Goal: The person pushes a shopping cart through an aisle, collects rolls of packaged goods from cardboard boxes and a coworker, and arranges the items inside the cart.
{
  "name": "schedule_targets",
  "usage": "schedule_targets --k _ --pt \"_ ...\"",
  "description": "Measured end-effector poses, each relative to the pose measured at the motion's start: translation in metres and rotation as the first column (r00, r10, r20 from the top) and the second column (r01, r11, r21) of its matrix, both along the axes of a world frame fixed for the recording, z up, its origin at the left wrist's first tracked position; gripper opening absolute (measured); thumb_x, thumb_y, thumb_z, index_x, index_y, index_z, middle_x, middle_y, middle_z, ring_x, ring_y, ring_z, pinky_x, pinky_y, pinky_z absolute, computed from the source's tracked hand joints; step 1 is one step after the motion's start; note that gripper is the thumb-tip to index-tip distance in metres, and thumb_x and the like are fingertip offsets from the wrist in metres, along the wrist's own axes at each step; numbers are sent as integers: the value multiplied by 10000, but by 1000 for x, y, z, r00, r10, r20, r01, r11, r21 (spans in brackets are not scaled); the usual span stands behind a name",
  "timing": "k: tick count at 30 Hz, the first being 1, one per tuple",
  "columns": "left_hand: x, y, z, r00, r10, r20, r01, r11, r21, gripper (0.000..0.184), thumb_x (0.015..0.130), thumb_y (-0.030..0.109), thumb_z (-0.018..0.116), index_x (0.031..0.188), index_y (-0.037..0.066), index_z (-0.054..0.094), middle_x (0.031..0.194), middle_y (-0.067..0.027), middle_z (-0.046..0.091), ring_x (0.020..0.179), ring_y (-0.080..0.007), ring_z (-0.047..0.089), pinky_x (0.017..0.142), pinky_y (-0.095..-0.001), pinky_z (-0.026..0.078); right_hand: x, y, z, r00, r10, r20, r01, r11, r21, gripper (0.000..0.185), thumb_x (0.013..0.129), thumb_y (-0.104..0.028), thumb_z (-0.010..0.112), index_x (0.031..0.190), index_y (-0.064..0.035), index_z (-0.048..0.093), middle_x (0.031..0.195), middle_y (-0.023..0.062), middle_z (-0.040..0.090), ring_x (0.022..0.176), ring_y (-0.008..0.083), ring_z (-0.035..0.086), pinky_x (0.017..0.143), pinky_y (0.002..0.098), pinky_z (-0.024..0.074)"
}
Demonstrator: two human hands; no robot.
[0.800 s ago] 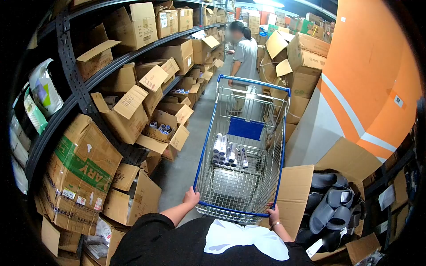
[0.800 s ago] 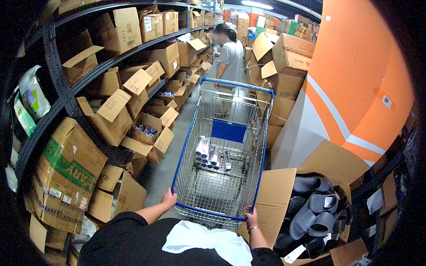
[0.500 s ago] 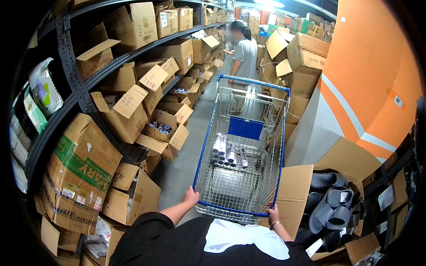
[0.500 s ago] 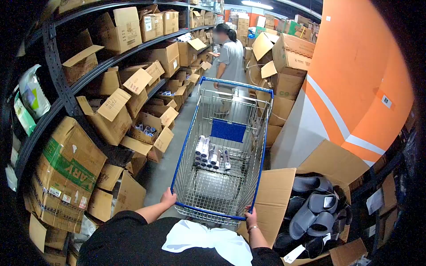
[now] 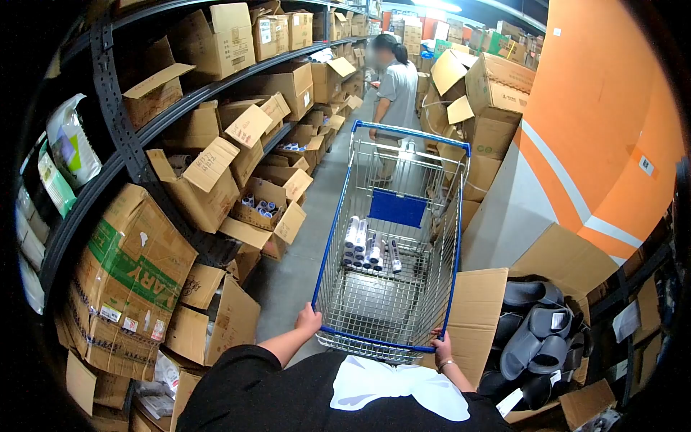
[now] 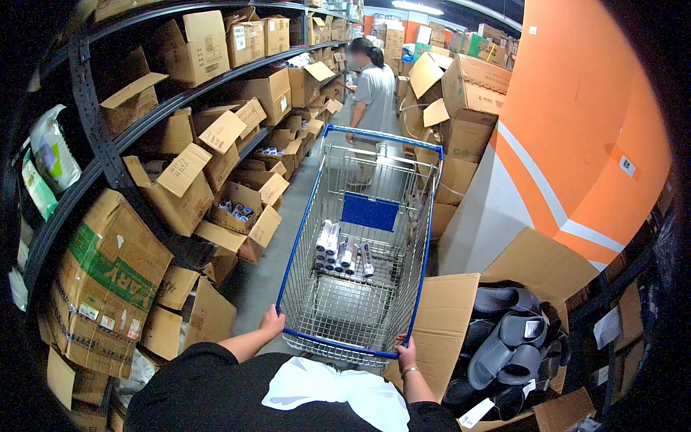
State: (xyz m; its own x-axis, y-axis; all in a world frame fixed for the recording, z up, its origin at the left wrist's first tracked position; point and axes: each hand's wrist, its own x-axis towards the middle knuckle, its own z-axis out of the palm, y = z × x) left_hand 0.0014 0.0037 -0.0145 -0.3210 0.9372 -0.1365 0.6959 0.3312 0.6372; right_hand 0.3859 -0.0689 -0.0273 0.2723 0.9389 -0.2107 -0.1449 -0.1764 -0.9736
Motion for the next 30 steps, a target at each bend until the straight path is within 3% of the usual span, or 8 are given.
schedule_targets --k 6,14,21,23,30 --pt "-1 -5 12 1000 -15 17 16 997 -77 312 696 219 443 970 69 441 885 -227 537 838 -382 515 725 -464 399 -2 -2 -2 1000 2 -23 -3 1000 -24 361 573 18 471 926 -54 454 837 32 483 767 133 458 688 230 367" --pt "-4 1 -7 1000 -9 -24 9 1000 5 311 695 222 429 963 64 444 837 -225 549 790 -392 523 705 -467 401 0 -1 -5 999 25 -24 -25 1000 -17 361 577 26 493 924 -61 449 850 25 480 780 131 458 703 231 368" --pt "-2 -2 1 999 6 -34 -7 999 -34 331 693 227 438 987 76 445 840 -217 552 796 -376 529 705 -450 409 -2 -1 -6 998 29 -47 -29 1000 -2 349 579 20 494 916 -56 450 844 27 482 783 133 464 719 230 369" --pt "-3 -3 2 1000 25 -6 -25 999 -21 337 693 231 445 998 89 449 843 -199 558 800 -361 534 702 -440 413 -5 -2 0 999 14 40 -15 1000 25 348 573 17 492 912 -52 451 842 34 484 786 131 463 713 233 373" --pt "0 -8 10 995 83 52 -85 996 37 278 688 203 461 945 102 492 835 -164 568 807 -331 540 698 -419 420 -6 -5 -20 998 -6 60 0 994 105 376 559 18 465 926 -61 451 845 36 465 749 124 432 669 223 358"
